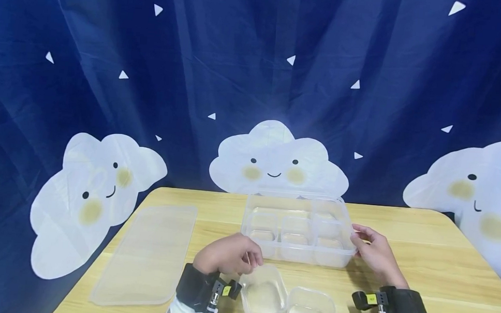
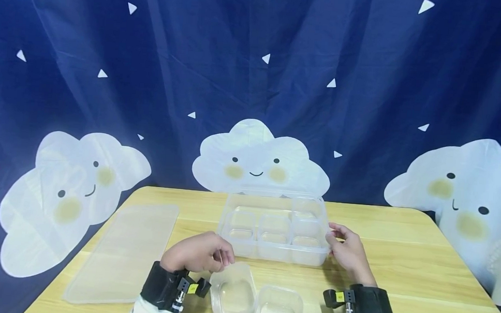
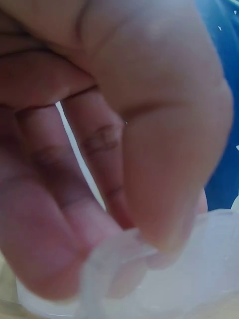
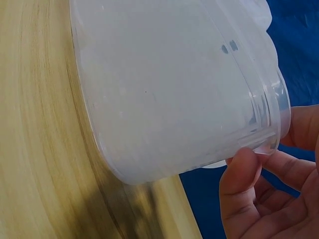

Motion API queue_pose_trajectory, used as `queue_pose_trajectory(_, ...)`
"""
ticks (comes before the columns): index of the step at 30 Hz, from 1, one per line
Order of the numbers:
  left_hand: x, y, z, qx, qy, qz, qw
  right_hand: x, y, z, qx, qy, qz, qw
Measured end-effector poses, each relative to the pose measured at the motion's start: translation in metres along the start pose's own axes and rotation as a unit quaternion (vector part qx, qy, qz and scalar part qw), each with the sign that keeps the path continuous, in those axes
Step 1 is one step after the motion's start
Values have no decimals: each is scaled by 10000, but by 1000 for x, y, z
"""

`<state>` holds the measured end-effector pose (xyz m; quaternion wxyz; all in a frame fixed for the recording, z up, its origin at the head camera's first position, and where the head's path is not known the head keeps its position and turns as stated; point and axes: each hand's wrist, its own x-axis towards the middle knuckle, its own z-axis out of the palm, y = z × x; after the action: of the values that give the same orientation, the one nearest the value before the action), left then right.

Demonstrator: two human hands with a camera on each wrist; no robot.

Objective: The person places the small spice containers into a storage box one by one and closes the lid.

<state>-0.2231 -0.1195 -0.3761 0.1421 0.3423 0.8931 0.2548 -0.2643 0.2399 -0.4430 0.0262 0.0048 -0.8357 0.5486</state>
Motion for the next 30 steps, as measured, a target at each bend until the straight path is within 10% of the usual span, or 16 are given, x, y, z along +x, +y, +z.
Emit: queue_pose_trajectory(30,0,-19,-3,-12,875,155,9960,-1,0,3,19,111,49,9999)
